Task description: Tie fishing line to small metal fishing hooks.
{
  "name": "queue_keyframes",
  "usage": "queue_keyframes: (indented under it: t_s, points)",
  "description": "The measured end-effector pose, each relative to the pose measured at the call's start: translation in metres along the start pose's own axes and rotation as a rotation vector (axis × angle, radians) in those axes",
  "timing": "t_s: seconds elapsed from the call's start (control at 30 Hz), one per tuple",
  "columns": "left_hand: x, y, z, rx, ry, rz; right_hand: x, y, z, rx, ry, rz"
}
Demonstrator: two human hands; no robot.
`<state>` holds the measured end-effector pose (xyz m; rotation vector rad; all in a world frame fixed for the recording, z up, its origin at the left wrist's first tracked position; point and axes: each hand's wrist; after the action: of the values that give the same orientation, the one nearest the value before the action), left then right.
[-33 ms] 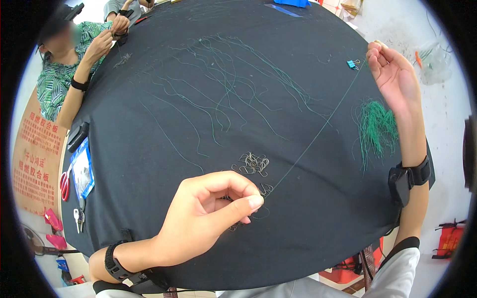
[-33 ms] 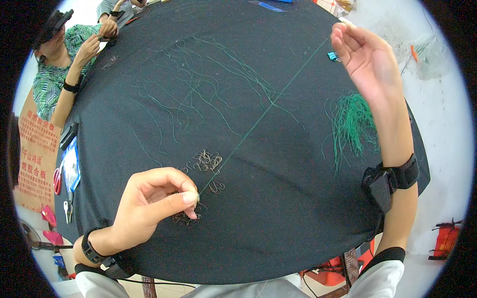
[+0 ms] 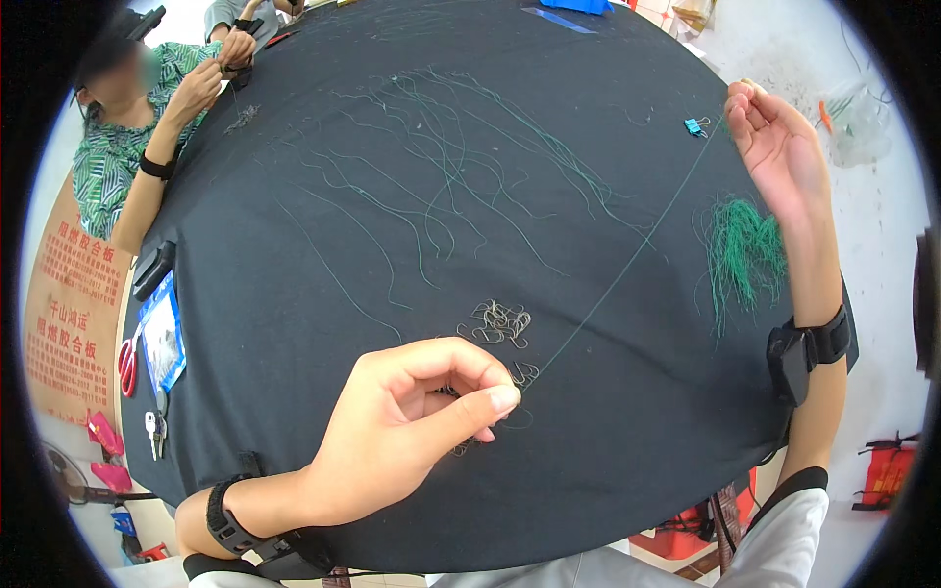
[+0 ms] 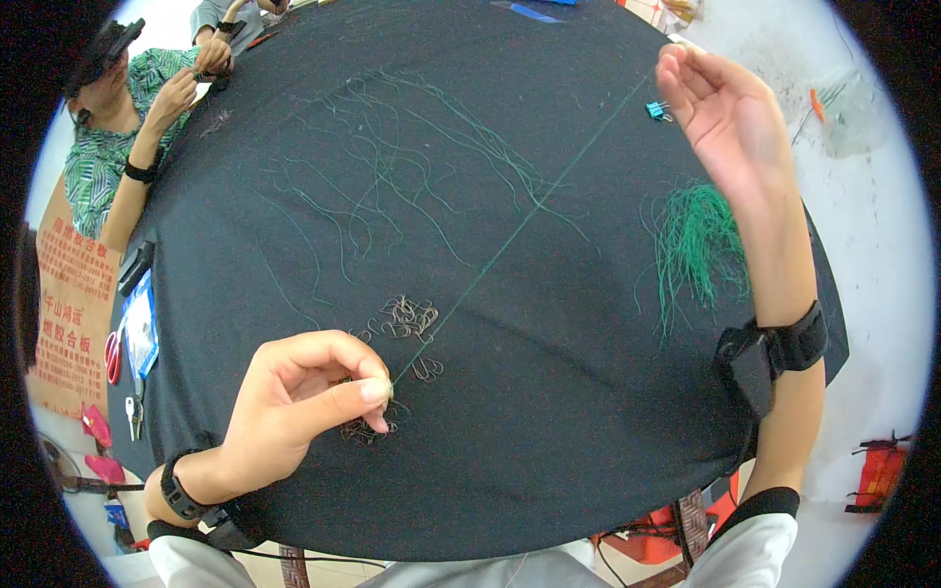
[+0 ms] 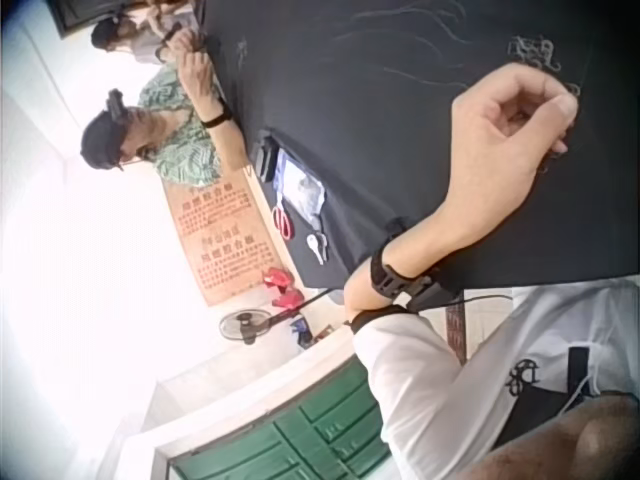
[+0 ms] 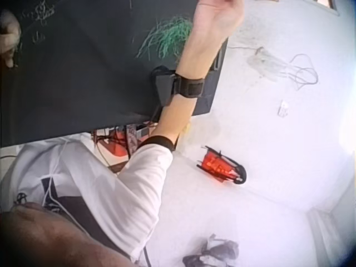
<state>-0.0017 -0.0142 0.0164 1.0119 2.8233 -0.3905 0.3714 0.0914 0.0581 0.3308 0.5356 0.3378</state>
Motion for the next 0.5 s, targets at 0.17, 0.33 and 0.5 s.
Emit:
queue_keyframes:
  t_s: [0.17,0.33,0.5]
  points:
    - [-0.001,0.000,0.001,-0.010,-0.013,0.008,0.031,0.001,0.015,0.067,-0.056,-0.100]
    - [-0.002,0.000,0.001,-0.007,0.009,0.012,0.049,0.001,0.024,0.126,-0.144,-0.286]
    - [-0.002,0.000,0.004,-0.070,0.007,-0.042,0.054,0.001,0.030,0.123,-0.200,-0.326]
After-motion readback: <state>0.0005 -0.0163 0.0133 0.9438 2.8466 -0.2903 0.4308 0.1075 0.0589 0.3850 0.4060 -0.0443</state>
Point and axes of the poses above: each hand's wrist, its own y-axis towards the middle knuckle, its own x-axis out of the back of the hand, z = x × y, and after that the axes turned 8 degrees about z, right-handed
